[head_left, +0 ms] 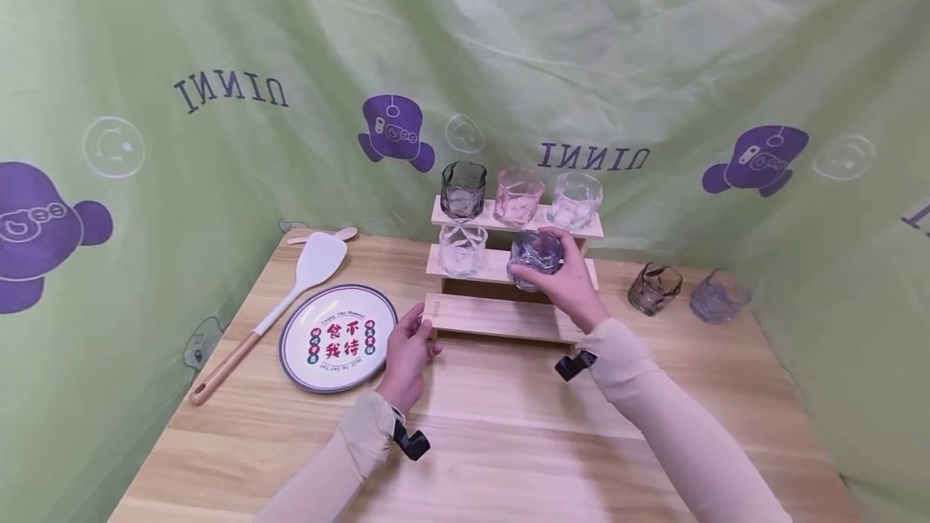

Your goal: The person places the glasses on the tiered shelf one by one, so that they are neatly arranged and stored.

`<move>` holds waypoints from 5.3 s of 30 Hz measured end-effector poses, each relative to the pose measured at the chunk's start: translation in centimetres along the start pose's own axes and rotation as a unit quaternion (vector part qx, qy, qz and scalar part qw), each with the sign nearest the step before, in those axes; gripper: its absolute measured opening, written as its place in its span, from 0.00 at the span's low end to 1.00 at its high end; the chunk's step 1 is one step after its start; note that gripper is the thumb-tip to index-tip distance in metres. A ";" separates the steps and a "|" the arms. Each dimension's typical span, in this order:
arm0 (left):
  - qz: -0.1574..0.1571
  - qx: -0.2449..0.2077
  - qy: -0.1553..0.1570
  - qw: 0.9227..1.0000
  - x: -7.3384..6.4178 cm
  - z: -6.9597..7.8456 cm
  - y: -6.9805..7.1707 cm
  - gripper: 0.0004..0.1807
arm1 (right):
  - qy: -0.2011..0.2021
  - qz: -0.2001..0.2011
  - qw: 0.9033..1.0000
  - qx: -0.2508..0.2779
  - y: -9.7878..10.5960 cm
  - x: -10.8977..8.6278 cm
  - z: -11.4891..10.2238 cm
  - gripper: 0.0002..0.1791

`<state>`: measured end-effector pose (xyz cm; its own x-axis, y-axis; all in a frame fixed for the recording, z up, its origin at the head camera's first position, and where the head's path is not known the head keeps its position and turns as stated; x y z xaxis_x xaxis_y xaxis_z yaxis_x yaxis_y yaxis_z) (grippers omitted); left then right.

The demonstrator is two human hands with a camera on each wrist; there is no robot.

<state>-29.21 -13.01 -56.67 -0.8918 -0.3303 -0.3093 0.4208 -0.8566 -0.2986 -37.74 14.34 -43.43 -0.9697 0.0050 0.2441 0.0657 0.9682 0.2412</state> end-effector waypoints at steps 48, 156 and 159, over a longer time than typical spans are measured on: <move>-0.008 0.005 0.018 1.000 0.1 -0.7 -0.3 0.26 | -0.011 0.199 0.956 -0.215 19.6 0.5 10.7 0.44; -0.001 0.004 -0.002 1.000 0.1 -0.2 -0.1 0.25 | -0.009 0.092 0.996 0.001 11.9 -1.9 3.9 0.44; -0.002 0.003 -0.001 1.000 0.1 -0.2 -0.1 0.26 | -0.003 0.095 0.995 0.015 10.1 -1.2 3.3 0.45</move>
<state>-29.33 -12.86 -56.90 -0.8936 -0.3283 -0.3061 0.4167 -0.8602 -0.2940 -36.67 24.94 -44.42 -0.9421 0.1895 0.2768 0.2405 0.9568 0.1635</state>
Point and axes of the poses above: each hand's wrist, its own x-axis towards the middle knuckle, its own y-axis out of the back of the hand, z = x × y, the point moved 9 cm from there along x, towards the middle knuckle, and after that the axes turned 5 degrees about z, right-handed, at the moved point
